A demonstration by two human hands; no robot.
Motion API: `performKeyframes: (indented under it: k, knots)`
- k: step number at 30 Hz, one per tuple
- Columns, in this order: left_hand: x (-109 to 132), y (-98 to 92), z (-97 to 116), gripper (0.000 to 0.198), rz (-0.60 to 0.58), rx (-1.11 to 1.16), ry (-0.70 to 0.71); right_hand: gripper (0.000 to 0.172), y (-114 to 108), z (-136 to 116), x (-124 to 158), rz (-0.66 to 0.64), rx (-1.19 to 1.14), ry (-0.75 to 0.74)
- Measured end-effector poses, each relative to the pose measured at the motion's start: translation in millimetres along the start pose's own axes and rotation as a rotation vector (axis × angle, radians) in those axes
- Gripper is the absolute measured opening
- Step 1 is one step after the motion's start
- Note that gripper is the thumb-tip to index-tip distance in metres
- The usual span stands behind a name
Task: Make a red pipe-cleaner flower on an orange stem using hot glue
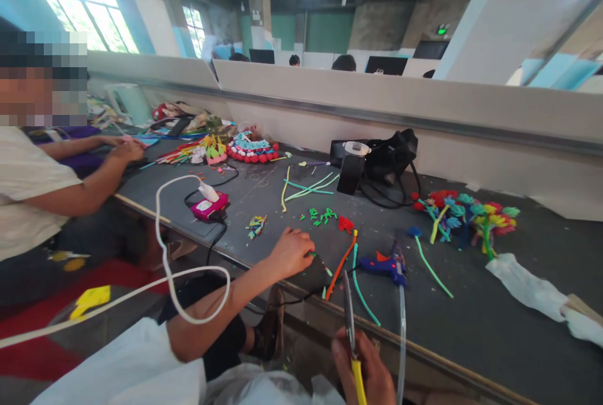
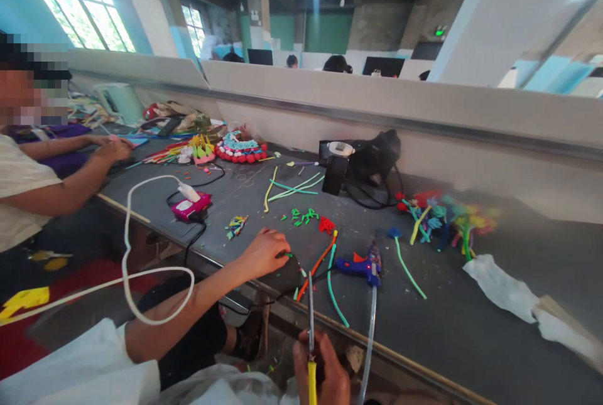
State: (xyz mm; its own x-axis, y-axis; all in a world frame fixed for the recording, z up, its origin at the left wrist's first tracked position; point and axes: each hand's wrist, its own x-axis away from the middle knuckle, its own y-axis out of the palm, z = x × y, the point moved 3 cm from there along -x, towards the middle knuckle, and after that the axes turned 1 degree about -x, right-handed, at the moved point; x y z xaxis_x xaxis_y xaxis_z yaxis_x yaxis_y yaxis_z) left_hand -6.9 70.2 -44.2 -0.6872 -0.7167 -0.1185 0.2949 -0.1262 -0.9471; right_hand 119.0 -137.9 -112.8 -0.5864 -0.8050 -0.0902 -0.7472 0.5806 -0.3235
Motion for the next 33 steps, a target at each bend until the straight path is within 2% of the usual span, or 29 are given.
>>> performKeyframes:
  k: [6,10,15,17,20,25,33]
  knots:
    - [-7.2,14.2,5.9,0.011,0.004,-0.014,0.022,0.056,4.3,-10.4,-1.0,-0.043,0.009,-0.038]
    - [-5.3,9.9,13.5,0.010,0.028,0.078,-0.007,0.056,1.7,-13.0,-2.7,-0.039,0.023,-0.036]
    - [32.4,-1.2,46.2,0.014,-0.020,0.324,-0.049,0.049,-5.6,-21.4,-12.8,0.043,0.031,-0.055]
    - [50.9,-0.3,60.5,0.012,-0.054,0.612,-0.095,0.048,-7.1,-28.6,-17.7,0.059,0.023,-0.067]
    - [69.6,4.6,75.0,0.007,-0.013,0.706,-0.093,0.053,-6.8,-39.1,-22.3,0.070,0.029,-0.061]
    - [79.7,14.5,74.1,0.011,0.034,0.694,-0.187,0.054,-0.4,-44.3,-23.0,0.042,0.055,-0.052]
    - [77.7,15.4,77.2,0.007,0.001,0.766,-0.174,0.055,0.7,-41.6,-24.6,0.088,0.149,-0.181]
